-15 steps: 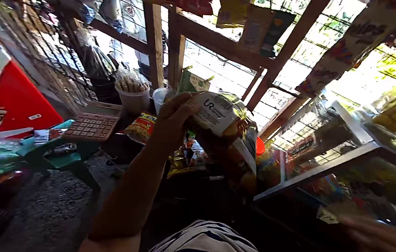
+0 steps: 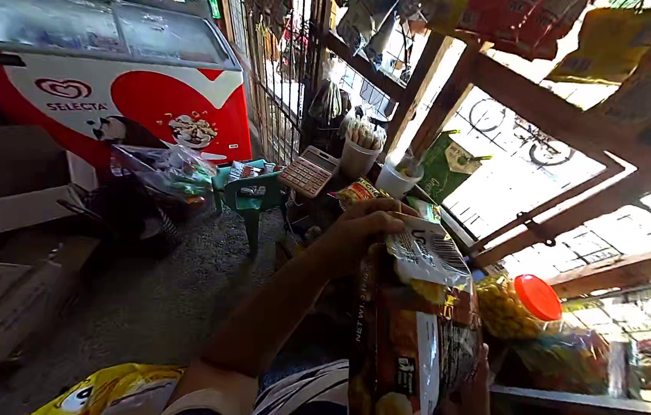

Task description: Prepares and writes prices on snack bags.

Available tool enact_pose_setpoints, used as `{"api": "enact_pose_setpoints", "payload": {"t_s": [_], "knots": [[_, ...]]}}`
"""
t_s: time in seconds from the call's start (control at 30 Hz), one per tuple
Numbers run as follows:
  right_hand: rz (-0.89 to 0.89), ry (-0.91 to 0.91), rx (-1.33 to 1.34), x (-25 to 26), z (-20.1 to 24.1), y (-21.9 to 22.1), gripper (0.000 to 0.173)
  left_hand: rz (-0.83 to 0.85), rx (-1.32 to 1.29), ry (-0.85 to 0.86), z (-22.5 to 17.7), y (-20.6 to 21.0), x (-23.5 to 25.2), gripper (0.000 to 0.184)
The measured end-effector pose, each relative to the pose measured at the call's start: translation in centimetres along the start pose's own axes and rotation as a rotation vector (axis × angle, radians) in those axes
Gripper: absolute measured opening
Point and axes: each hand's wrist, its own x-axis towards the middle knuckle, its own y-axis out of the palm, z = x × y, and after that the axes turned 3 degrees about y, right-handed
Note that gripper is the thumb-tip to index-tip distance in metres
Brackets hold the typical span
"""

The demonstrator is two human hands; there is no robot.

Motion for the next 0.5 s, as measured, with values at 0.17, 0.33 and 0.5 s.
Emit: {"api": "enact_pose_setpoints", "payload": {"t_s": [0.17, 0.33, 0.5], "knots": [[0.262, 0.025, 0.066, 1.2, -1.5, -0.2, 0.045, 0.031, 0.068, -0.054, 0.7, -3.9, -0.5, 0.022], [0.031, -0.199, -0.025, 1.0, -1.0, -0.4, 0.060, -0.106, 0.501, -0.092, -0.4, -5.2, -0.4, 0.023], [-0.096, -0.388, -0.119, 0.0, -0.7, -1.2, 0.073, 0.026, 0.633, -0.001, 1.2, -3.0, 1.1, 0.024]]}}
